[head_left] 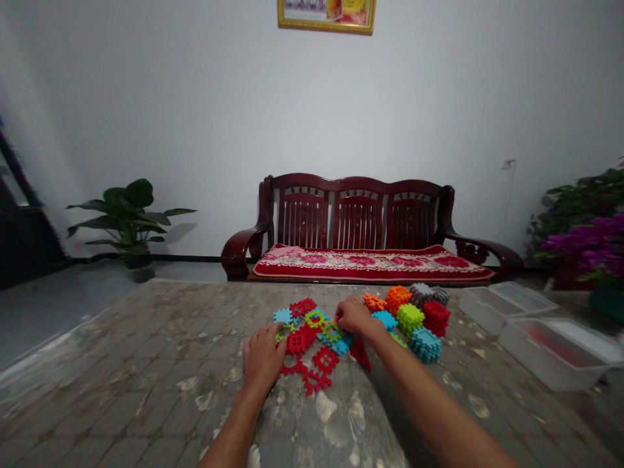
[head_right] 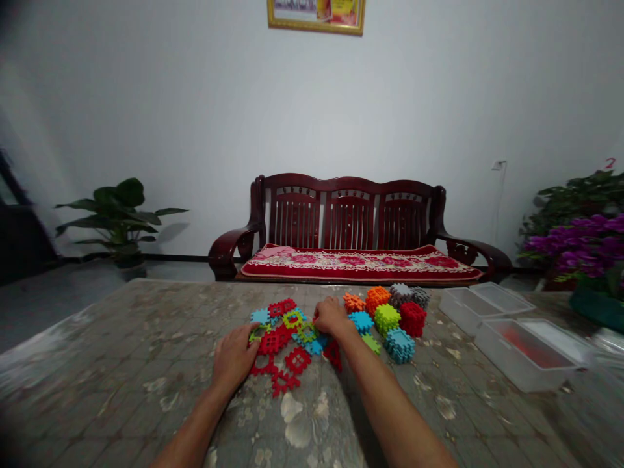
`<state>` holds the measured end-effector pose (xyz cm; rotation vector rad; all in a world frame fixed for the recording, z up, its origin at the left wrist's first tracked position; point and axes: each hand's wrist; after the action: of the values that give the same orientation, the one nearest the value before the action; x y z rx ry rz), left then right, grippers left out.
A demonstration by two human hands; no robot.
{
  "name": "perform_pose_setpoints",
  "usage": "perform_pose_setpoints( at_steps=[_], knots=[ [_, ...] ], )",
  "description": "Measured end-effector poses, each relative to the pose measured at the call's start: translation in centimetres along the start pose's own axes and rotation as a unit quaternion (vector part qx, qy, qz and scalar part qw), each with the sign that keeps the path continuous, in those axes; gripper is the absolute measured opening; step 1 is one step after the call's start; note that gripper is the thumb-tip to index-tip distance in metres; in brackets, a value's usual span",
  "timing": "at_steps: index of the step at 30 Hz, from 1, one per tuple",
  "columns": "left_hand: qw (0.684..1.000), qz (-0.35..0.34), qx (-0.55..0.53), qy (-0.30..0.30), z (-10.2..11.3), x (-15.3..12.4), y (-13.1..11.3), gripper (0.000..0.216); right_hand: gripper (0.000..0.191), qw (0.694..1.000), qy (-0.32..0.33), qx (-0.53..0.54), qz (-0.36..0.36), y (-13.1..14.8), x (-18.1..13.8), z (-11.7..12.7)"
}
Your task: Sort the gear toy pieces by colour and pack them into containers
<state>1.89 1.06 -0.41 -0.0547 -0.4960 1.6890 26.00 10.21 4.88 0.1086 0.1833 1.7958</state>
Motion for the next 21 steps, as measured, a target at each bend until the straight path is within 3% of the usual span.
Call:
perform_pose_setpoints(
  at_steps=[8,15,21],
  knots=[
    [1.000,0.000,-0.003,0.002,0.1,-0.2,-0.2,0.041,0.032,0.994,-0.050,0.092,0.024,-1.4,-1.2,0.3],
    [1.000,0.004,-0.006,0.006,0.3,-0.1,-0.2,0.040,0.038,0.971,-0.083,0.215,0.057,-0.7,-2.1,0.9],
    [1.000,0.000,-0.004,0.006,0.0,0.0,0.0,0.040,0.052,0.962,-0.103,0.250,0.036,-1.8,-6.4,1.1]
  ],
)
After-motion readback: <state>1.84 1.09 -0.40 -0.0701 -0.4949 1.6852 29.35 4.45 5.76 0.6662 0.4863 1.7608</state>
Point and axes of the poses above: each hand's wrist, its own x-axis towards the middle knuckle, its own z-axis out of the back of the hand, y = z × x, and after that the axes turned 1 degree about y, right-handed
